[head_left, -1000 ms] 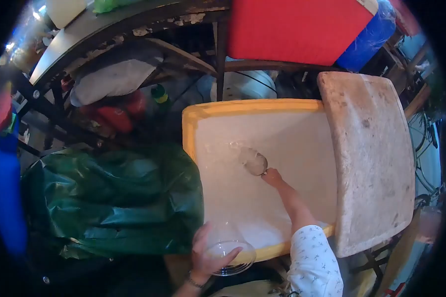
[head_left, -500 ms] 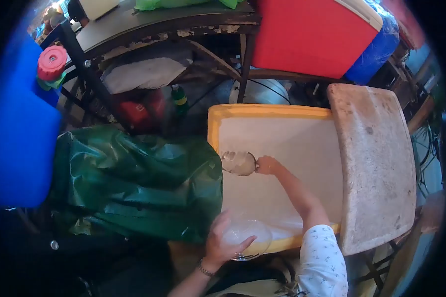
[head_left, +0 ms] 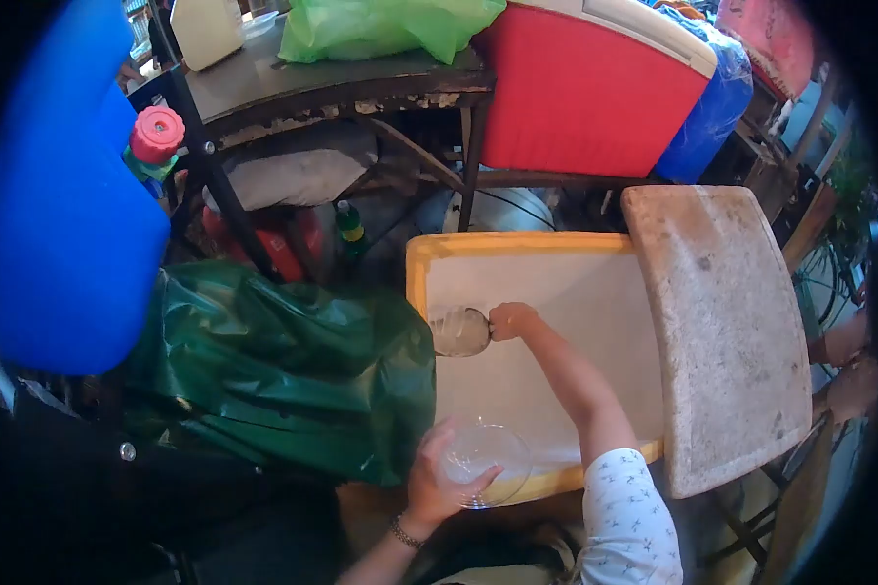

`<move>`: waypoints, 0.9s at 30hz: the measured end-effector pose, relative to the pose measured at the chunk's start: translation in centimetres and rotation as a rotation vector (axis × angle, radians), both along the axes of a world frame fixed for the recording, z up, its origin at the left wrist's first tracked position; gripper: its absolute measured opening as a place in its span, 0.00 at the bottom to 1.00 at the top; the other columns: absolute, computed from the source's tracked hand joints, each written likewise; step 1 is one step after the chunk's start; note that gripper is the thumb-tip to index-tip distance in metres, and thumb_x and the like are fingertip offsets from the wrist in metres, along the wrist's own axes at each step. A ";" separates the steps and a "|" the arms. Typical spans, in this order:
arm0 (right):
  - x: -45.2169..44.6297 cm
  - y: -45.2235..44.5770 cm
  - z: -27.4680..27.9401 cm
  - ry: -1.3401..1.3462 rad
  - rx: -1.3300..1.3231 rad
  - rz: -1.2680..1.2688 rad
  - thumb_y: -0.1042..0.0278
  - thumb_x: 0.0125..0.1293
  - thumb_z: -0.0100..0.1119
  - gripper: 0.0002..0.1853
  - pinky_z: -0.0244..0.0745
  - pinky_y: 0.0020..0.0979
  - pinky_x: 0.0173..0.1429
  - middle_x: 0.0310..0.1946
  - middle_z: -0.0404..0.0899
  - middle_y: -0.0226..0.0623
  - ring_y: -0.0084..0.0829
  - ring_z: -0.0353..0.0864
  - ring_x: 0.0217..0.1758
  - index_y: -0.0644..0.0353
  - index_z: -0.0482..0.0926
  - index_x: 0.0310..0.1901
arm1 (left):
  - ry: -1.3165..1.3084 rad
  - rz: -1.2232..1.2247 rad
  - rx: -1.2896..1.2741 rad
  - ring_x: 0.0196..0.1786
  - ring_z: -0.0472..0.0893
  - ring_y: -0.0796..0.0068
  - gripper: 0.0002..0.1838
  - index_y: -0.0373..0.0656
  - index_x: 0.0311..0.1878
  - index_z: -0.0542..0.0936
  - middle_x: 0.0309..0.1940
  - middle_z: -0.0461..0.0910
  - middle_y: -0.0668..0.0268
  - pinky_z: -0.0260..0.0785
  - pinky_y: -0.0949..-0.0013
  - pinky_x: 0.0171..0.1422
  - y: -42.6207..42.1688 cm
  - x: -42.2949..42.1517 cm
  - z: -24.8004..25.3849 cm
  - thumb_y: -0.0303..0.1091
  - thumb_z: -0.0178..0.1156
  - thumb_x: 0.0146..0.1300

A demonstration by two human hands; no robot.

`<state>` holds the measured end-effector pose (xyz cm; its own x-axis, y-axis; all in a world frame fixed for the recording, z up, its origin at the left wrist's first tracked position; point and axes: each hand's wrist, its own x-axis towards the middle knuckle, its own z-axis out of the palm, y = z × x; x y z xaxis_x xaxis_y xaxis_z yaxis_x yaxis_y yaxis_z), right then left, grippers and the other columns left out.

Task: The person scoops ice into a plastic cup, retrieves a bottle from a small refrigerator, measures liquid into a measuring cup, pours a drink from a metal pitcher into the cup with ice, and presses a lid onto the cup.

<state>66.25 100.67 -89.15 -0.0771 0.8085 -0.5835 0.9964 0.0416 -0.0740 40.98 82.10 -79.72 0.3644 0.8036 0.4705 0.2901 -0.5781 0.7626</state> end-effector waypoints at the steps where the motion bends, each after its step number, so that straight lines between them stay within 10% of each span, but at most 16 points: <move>1: -0.1 0.3 0.2 -0.025 -0.007 0.000 0.61 0.49 0.54 0.18 0.74 0.38 0.49 0.42 0.79 0.42 0.41 0.78 0.47 0.59 0.80 0.41 | 0.000 0.000 0.006 0.55 0.71 0.55 0.47 0.39 0.53 0.58 0.52 0.69 0.49 0.63 0.60 0.60 0.0 0.0 0.0 0.41 0.77 0.32; 27: -0.4 1.2 -2.6 0.014 0.151 -0.154 0.58 0.51 0.57 0.18 0.73 0.51 0.46 0.45 0.78 0.42 0.43 0.76 0.50 0.58 0.80 0.42 | 0.126 -0.074 -0.018 0.49 0.72 0.51 0.33 0.33 0.47 0.72 0.44 0.74 0.50 0.63 0.59 0.58 -0.3 -0.6 0.1 0.40 0.70 0.37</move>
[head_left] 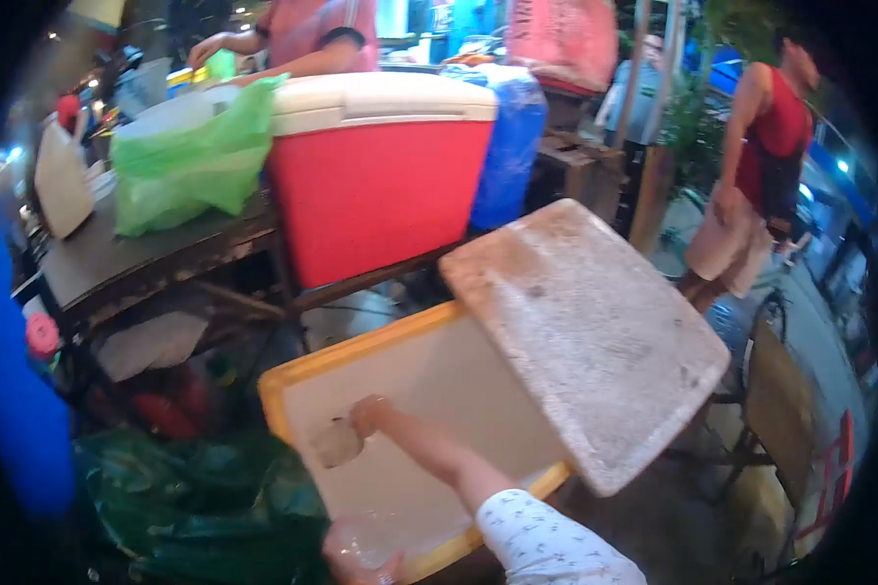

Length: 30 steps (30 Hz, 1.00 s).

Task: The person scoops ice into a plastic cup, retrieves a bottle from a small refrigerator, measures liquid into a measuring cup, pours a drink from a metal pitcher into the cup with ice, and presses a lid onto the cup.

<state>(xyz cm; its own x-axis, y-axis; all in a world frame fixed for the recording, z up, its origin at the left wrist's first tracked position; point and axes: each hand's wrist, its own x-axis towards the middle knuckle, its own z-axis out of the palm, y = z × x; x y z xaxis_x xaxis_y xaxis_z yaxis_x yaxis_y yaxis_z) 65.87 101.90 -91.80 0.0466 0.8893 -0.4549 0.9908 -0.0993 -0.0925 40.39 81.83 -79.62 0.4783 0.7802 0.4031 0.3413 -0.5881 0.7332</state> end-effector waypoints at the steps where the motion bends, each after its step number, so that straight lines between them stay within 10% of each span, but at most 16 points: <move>1: -0.3 -0.4 0.8 0.030 -0.007 -0.002 0.59 0.51 0.58 0.18 0.73 0.50 0.46 0.45 0.78 0.40 0.43 0.76 0.49 0.58 0.80 0.42 | 0.018 -0.014 0.021 0.49 0.72 0.50 0.32 0.32 0.47 0.72 0.44 0.74 0.49 0.63 0.58 0.58 0.3 0.0 0.1 0.40 0.69 0.38; 10: -1.3 -1.8 4.2 -0.045 -0.039 0.004 0.66 0.46 0.59 0.15 0.75 0.41 0.45 0.37 0.80 0.41 0.38 0.79 0.43 0.58 0.81 0.39 | 0.045 -0.060 0.061 0.48 0.71 0.44 0.25 0.32 0.45 0.74 0.40 0.76 0.48 0.62 0.53 0.57 1.3 0.2 2.0 0.37 0.63 0.43; 14: 1.0 -1.4 -5.4 0.072 0.059 0.010 0.60 0.47 0.56 0.13 0.74 0.42 0.40 0.33 0.80 0.43 0.41 0.79 0.38 0.57 0.82 0.32 | 0.038 -0.091 0.048 0.48 0.71 0.45 0.27 0.32 0.46 0.73 0.40 0.76 0.48 0.63 0.55 0.56 1.9 0.5 1.7 0.37 0.64 0.42; 30: 5.5 -7.7 -6.4 0.261 0.151 0.121 0.51 0.47 0.55 0.20 0.76 0.40 0.37 0.27 0.80 0.47 0.43 0.80 0.31 0.63 0.79 0.31 | -0.077 -0.103 -0.039 0.47 0.73 0.50 0.34 0.35 0.48 0.70 0.44 0.74 0.51 0.66 0.59 0.53 1.3 1.0 2.3 0.39 0.70 0.36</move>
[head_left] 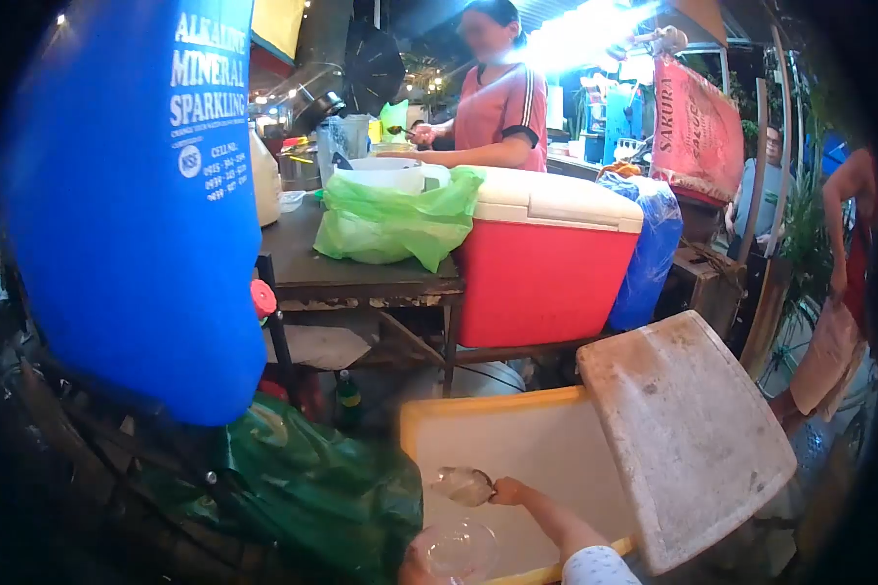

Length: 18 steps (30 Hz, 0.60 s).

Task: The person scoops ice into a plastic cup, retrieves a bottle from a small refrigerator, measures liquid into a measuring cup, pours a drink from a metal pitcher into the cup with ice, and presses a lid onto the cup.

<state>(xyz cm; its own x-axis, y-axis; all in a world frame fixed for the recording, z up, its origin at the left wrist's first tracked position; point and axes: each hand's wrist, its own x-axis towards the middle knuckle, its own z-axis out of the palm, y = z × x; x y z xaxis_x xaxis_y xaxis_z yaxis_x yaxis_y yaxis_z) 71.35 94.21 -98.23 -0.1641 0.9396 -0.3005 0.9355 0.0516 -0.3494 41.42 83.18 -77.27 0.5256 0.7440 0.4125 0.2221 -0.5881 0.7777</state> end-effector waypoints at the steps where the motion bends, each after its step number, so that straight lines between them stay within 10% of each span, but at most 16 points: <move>1: 0.1 -0.7 0.5 0.072 -0.043 -0.096 0.52 0.47 0.56 0.20 0.76 0.38 0.34 0.23 0.78 0.47 0.41 0.80 0.26 0.65 0.78 0.28 | 0.003 -0.002 -0.003 0.47 0.73 0.50 0.34 0.35 0.48 0.70 0.44 0.74 0.51 0.66 0.59 0.53 -0.1 -0.1 0.0 0.39 0.71 0.36; 8: 1.0 -4.2 9.4 0.310 0.028 -0.418 0.53 0.47 0.59 0.19 0.69 0.33 0.19 0.11 0.71 0.40 0.30 0.73 0.12 0.66 0.75 0.22 | 0.008 -0.057 -0.008 0.47 0.74 0.52 0.37 0.37 0.50 0.69 0.45 0.73 0.52 0.67 0.61 0.52 -0.6 -0.7 1.0 0.39 0.73 0.33; 11: 2.0 -4.9 14.4 0.315 -0.062 -0.541 0.55 0.47 0.60 0.17 0.67 0.30 0.18 0.14 0.73 0.37 0.27 0.70 0.13 0.63 0.77 0.29 | 0.005 0.143 0.148 0.47 0.73 0.52 0.41 0.38 0.53 0.65 0.46 0.73 0.52 0.68 0.61 0.52 -0.5 -0.4 0.3 0.39 0.73 0.33; 14: 4.9 -6.0 15.1 0.320 0.176 -0.505 0.57 0.45 0.62 0.20 0.69 0.31 0.20 0.23 0.77 0.37 0.28 0.72 0.16 0.60 0.78 0.38 | 0.048 0.123 -0.211 0.58 0.66 0.56 0.49 0.38 0.59 0.57 0.53 0.65 0.54 0.61 0.60 0.61 1.8 0.4 1.1 0.42 0.74 0.33; 18: 4.8 -9.2 24.7 0.195 -0.043 -0.595 0.60 0.45 0.60 0.13 0.67 0.31 0.17 0.12 0.72 0.36 0.28 0.71 0.13 0.64 0.77 0.23 | 0.106 0.191 -0.007 0.59 0.65 0.53 0.47 0.39 0.59 0.57 0.56 0.65 0.50 0.62 0.61 0.61 6.5 1.9 1.4 0.33 0.72 0.34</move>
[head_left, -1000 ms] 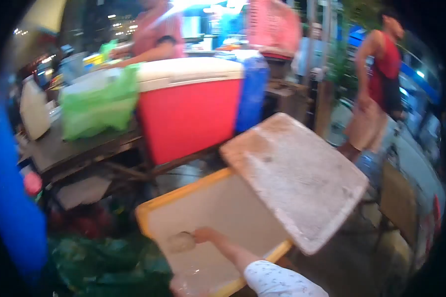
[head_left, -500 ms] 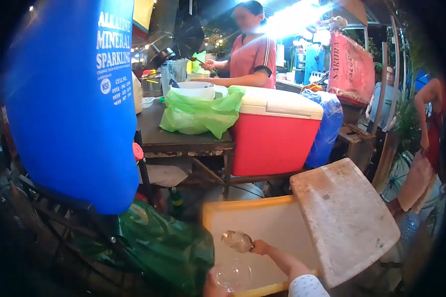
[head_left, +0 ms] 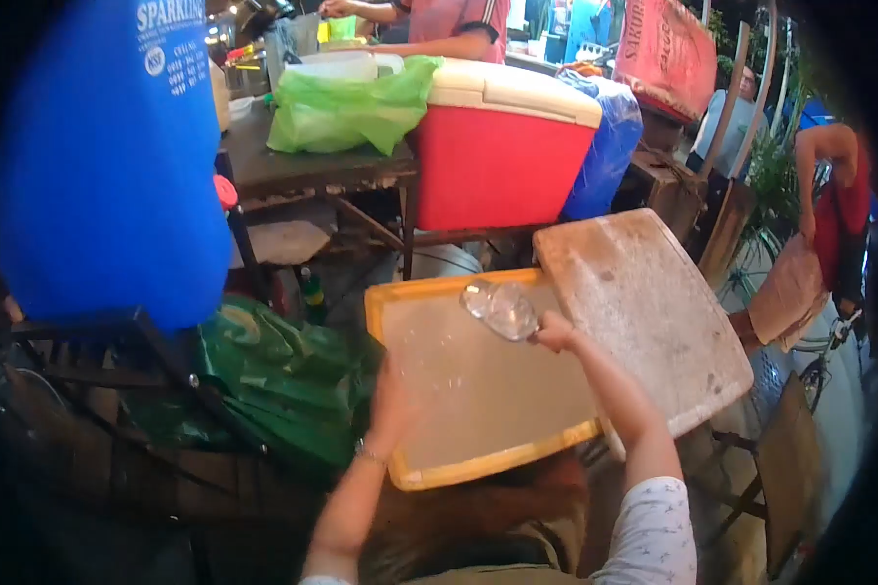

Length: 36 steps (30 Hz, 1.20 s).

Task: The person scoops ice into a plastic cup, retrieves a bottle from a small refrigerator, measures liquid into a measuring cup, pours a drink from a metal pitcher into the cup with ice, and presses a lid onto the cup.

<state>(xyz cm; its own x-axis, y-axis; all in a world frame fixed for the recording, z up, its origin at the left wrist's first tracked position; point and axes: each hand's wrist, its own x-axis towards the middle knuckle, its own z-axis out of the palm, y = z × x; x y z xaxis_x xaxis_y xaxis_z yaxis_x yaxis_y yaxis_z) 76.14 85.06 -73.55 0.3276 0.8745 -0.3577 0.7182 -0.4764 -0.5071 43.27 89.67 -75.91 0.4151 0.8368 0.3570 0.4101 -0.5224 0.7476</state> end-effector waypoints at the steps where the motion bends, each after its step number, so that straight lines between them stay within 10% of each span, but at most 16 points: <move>1: 0.3 -0.4 1.8 -0.023 -0.002 0.027 0.61 0.45 0.59 0.13 0.66 0.31 0.17 0.12 0.71 0.37 0.28 0.71 0.13 0.65 0.77 0.22 | -0.003 -0.006 -0.004 0.59 0.65 0.53 0.47 0.39 0.59 0.57 0.56 0.65 0.50 0.62 0.61 0.61 0.9 0.4 -0.2 0.33 0.72 0.34; 13: -1.1 -0.8 10.6 -0.615 -0.295 0.442 0.60 0.44 0.56 0.18 0.73 0.37 0.45 0.36 0.79 0.49 0.43 0.79 0.41 0.63 0.80 0.35 | 0.033 -0.166 -0.024 0.60 0.66 0.56 0.45 0.37 0.58 0.60 0.56 0.65 0.52 0.62 0.62 0.61 3.2 8.9 -1.8 0.35 0.73 0.34; 22: -7.1 1.4 19.0 -0.924 -0.647 0.359 0.68 0.42 0.54 0.18 0.74 0.37 0.46 0.38 0.81 0.36 0.35 0.80 0.41 0.55 0.81 0.39 | -0.192 -0.198 -0.161 0.54 0.70 0.57 0.43 0.36 0.54 0.63 0.50 0.69 0.54 0.64 0.63 0.58 2.8 9.8 -2.8 0.33 0.74 0.32; 32: -7.3 -1.6 24.1 -0.761 -0.327 0.411 0.75 0.34 0.63 0.27 0.75 0.34 0.43 0.41 0.79 0.39 0.39 0.79 0.44 0.57 0.75 0.44 | -0.243 -0.196 -0.153 0.49 0.75 0.61 0.43 0.37 0.52 0.64 0.45 0.75 0.57 0.67 0.65 0.55 4.0 7.7 -2.8 0.36 0.76 0.31; 36: -6.6 -1.2 20.8 -0.947 -0.458 0.363 0.62 0.42 0.60 0.18 0.73 0.34 0.46 0.37 0.80 0.44 0.38 0.79 0.42 0.61 0.81 0.37 | -0.180 -0.165 -0.086 0.49 0.75 0.61 0.42 0.37 0.52 0.64 0.46 0.75 0.57 0.67 0.66 0.55 4.7 6.4 -4.2 0.37 0.76 0.31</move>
